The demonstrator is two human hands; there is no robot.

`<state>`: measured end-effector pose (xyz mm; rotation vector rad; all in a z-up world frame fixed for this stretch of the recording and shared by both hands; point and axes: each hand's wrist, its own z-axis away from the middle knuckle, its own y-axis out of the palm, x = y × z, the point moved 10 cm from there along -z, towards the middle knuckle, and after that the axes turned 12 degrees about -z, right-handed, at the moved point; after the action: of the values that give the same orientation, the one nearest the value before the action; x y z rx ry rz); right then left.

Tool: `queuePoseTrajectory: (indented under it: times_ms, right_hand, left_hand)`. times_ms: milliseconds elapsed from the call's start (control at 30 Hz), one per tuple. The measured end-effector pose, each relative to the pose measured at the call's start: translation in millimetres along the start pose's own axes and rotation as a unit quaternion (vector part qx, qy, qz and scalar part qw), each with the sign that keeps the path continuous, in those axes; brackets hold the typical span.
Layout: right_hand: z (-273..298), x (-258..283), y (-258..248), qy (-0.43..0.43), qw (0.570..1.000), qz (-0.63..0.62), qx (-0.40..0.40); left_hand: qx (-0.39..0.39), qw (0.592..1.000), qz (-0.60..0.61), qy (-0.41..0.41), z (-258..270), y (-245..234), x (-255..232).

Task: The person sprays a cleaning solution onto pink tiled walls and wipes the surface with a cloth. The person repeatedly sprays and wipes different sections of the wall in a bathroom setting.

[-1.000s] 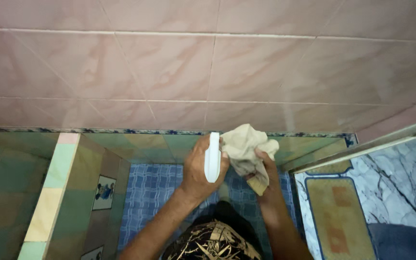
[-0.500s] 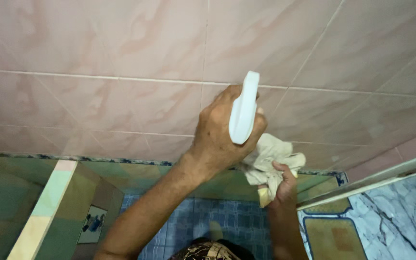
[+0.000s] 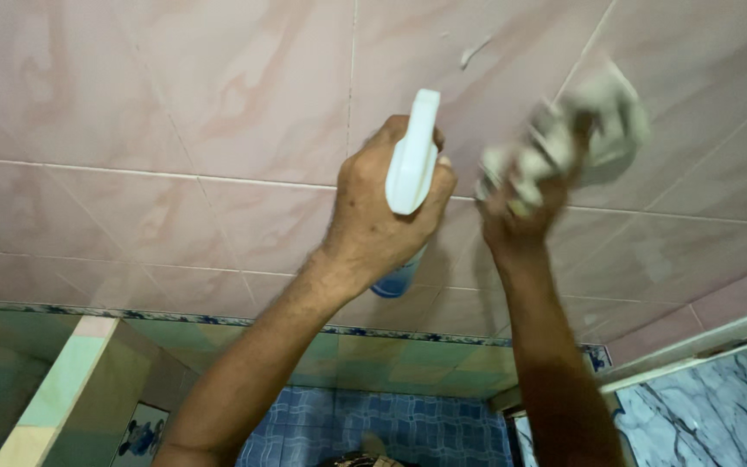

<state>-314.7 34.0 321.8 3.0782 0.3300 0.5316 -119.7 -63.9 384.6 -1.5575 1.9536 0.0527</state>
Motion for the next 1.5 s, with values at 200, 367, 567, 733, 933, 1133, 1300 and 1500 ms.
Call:
queuePoseTrajectory:
  times_ms: [200,367,567,733,933,1133,1300,1500]
  right_hand:
    - [-47.6,47.4,97.1,-0.177,0.944,0.202,0.190]
    - [29.8,69.7,111.4,-0.337,0.859,0.228,0.311]
    - [43.0,60.5,89.7,-0.448,0.815,0.191,0.315]
    - [-73.9,75.7,83.2,-0.370,0.881,0.164,0.245]
    - [-95.0,97.0,113.4,-0.370,0.885,0.172,0.223]
    - [25.1,73.2,119.9,-0.340,0.865,0.180,0.323]
    - [76.2,72.1,110.3,-0.453,0.807,0.173,0.338]
    - [-22.6,72.7,115.8,-0.468,0.812,0.224,0.268]
  left_hand:
    - [-0.023,0.999,-0.006,0.034,15.6,-21.0,-0.2]
    - [-0.002,0.998,0.024,-0.053,27.1,-26.8,31.5]
    - [0.013,0.999,0.016,-0.038,30.6,-27.6,57.3]
    - [0.062,0.996,0.046,-0.050,22.3,-20.0,82.2]
    - [0.199,0.962,0.186,0.001,-1.1,-23.9,98.8]
    - [0.240,0.936,0.241,-0.095,-12.5,-26.7,131.0]
    - [0.236,0.927,0.261,-0.133,-10.3,-24.8,137.4]
    - [0.244,0.924,0.268,-0.124,-8.9,-27.7,140.3]
